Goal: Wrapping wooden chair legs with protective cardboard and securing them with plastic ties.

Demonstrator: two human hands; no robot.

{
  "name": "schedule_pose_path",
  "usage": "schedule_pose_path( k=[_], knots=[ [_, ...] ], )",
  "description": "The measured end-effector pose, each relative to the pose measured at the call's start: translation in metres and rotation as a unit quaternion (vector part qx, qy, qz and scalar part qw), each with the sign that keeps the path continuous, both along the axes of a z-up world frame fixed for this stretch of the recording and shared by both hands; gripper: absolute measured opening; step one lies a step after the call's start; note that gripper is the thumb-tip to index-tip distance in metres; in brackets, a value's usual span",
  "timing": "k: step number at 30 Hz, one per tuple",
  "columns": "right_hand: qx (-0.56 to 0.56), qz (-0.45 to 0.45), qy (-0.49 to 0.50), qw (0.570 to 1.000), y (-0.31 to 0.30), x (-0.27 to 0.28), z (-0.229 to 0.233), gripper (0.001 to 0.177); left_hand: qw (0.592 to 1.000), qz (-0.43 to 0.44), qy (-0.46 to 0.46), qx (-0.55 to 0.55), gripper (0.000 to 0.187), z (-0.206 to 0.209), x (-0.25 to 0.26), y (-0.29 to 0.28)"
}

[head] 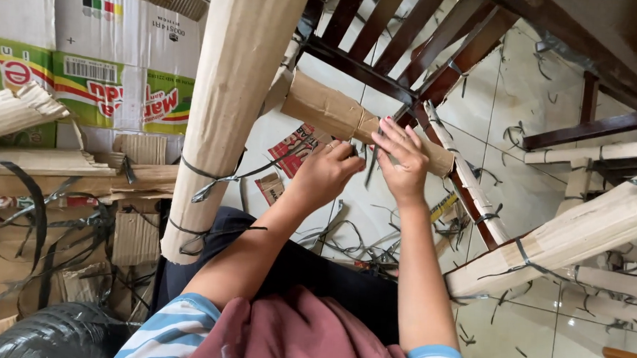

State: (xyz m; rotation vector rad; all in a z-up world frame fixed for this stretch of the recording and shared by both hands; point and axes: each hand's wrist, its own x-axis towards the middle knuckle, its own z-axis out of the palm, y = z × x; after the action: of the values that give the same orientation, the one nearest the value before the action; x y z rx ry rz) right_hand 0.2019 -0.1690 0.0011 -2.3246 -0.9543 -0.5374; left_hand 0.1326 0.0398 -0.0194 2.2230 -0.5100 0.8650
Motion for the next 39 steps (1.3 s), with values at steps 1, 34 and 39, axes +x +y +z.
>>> schedule_pose_path(
  k=[1, 34, 39],
  knots=[
    [0.001, 0.001, -0.002, 1.0, 0.003, 0.001, -0.004, 0.045, 1.0, 0.001, -0.002, 0.001, 0.017, -0.001, 0.003, -0.002],
    [0.036, -0.02, 0.059, 0.997, 0.035, 0.007, 0.056, 0.022, 0.899, -0.182, 0.175, -0.357, 0.072, 0.014, 0.04, -0.005],
    [0.097, -0.202, 0.123, 0.967, 0.023, 0.011, 0.029, 0.024, 0.874, -0.234, 0.17, -0.391, 0.092, -0.003, 0.046, -0.011]
  ],
)
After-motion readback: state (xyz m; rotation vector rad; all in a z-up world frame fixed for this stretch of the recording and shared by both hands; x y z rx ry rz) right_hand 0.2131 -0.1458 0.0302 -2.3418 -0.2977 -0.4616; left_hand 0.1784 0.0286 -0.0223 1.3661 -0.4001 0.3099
